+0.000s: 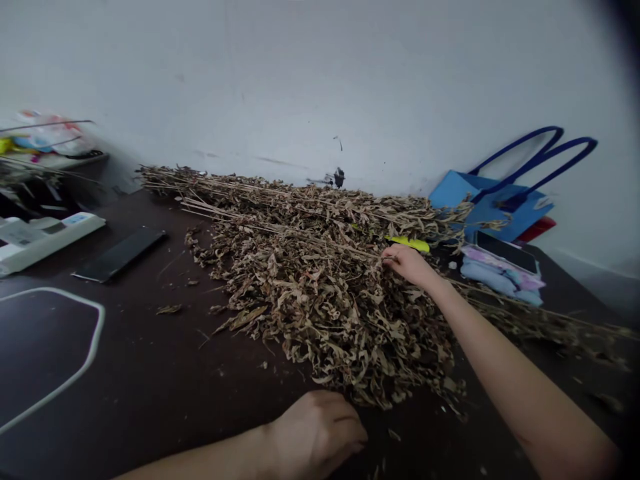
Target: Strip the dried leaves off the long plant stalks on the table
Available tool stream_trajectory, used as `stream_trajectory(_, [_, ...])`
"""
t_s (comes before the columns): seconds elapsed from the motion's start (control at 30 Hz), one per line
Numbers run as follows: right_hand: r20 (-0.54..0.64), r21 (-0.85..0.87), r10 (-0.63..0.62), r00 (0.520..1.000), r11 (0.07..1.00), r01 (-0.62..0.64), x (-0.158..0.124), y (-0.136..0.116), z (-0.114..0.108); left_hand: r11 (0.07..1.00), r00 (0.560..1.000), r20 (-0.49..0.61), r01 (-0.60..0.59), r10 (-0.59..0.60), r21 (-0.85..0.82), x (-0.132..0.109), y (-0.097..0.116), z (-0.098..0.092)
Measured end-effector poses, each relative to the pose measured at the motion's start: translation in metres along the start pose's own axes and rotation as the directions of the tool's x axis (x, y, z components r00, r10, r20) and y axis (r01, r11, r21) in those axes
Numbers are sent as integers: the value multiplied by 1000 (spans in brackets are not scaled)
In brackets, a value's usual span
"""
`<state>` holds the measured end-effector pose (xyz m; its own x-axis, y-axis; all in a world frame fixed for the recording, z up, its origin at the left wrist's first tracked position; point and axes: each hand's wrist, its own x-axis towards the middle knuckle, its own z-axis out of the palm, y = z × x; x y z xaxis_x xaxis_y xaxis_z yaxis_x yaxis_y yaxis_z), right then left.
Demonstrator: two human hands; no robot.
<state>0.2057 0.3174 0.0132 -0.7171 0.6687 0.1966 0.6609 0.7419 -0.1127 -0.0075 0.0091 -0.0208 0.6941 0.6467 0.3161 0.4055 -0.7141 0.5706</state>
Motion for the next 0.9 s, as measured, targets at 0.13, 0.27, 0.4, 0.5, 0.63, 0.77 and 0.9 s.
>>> stream_trajectory(0.13, [-92,39,48,995,998,-45,-3,2,-17,1000,1000,26,9,-9,8,0,0,0])
stream_trajectory(0.27, [-159,68,95,983,994,-86,-13,8,-33,999,999,30,28,-29,16,0,1,0])
stream_trajectory(0.4, [-171,89,118,978,991,-104,-27,11,-39,999,999,23,32,-32,4,1,2,-1])
stream_trajectory(0.5, [-159,102,125,979,989,-110,-36,12,-37,999,999,20,33,-33,3,2,3,-2])
stream_trajectory(0.63, [-108,97,130,986,988,-119,-39,11,-36,999,999,28,41,-42,9,2,3,-3])
stream_trajectory(0.77, [-134,69,130,982,990,-122,-20,-8,-47,999,999,21,35,-35,-4,2,3,-2])
stream_trajectory(0.9, [-111,53,16,994,999,-10,21,-53,-60,999,999,15,32,-32,-7,2,1,0])
